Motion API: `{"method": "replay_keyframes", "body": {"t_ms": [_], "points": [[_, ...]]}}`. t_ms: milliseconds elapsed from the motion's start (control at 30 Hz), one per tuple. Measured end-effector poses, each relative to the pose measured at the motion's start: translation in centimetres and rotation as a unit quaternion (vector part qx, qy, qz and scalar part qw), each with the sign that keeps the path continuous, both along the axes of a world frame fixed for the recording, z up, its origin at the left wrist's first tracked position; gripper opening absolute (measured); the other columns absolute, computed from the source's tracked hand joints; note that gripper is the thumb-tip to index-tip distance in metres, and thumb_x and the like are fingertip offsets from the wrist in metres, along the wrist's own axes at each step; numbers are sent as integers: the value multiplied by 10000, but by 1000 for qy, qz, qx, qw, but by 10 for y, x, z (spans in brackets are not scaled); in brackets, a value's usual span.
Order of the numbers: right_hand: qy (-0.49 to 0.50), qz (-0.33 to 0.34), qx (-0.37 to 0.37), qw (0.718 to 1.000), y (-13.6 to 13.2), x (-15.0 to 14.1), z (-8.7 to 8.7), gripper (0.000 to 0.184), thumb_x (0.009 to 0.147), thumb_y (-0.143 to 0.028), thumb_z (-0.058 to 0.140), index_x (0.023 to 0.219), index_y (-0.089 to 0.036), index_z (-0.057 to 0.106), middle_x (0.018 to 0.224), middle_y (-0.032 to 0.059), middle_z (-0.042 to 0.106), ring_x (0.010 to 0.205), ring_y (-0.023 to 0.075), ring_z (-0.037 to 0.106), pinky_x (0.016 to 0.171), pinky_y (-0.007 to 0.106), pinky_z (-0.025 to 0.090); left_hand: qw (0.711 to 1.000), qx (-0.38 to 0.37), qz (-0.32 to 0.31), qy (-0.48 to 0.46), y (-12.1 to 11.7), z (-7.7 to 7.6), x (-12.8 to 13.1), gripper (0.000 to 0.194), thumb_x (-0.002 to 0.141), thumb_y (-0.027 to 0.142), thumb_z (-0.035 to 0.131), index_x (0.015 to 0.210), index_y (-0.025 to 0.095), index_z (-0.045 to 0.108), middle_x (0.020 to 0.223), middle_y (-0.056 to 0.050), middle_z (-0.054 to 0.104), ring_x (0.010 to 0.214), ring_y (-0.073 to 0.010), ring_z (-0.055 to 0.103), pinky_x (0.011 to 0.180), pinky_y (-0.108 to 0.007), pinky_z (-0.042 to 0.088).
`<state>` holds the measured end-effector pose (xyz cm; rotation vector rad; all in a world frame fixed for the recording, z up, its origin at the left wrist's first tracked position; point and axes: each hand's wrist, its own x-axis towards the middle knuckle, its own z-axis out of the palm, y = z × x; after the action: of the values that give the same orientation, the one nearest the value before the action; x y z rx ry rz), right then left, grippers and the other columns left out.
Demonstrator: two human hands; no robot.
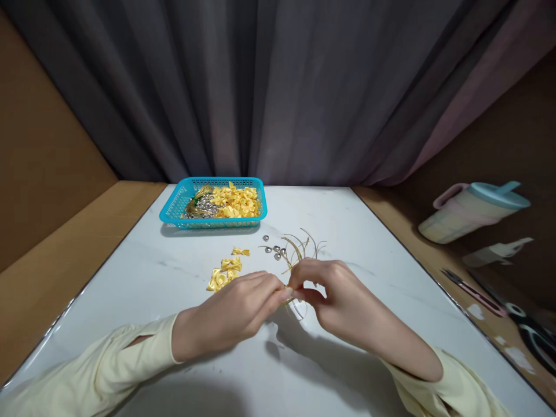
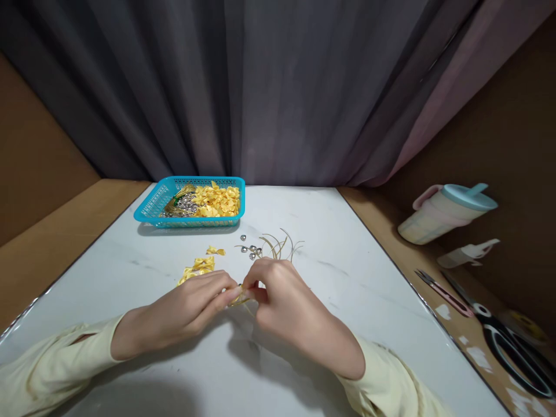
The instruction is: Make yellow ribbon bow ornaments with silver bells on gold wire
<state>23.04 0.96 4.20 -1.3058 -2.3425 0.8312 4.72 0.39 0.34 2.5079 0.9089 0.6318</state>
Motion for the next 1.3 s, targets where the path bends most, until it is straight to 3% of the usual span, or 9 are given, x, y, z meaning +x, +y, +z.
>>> {"method": "replay_keyframes", "body": {"t_ms": [233,500,767,1300], "points": [[-19,-16,-15,1000,-1,3,-2,266,615,80,473,712,-148,569,748,26,607,716,163,536,646,262,395,1000,-15,-5,-7,0,3,3,221,951,190,318,830,153,500,750,-32,552,682,-146,536,638,-262,434],[55,51,0,997,6,8,1,276,674,94,463,710,-165,552,867,40,578,803,148,545,696,246,421,998,-34,-3,-52,1,-1,2,174,935,160,362,842,163,509,742,-12,569,639,-118,527,631,-229,426],[56,4,-41,998,7,7,4,176,718,1,539,658,-157,589,752,24,642,646,133,549,564,237,402,995,-70,10,-65,4,0,0,194,941,207,370,819,175,517,713,8,574,620,-108,523,627,-216,415],[92,-49,-60,993,5,4,4,156,721,-31,546,629,-151,585,697,38,647,643,147,568,584,257,438,991,-122,16,-44,5,5,0,236,954,253,308,828,181,495,720,10,540,646,-119,509,641,-241,412]]}}
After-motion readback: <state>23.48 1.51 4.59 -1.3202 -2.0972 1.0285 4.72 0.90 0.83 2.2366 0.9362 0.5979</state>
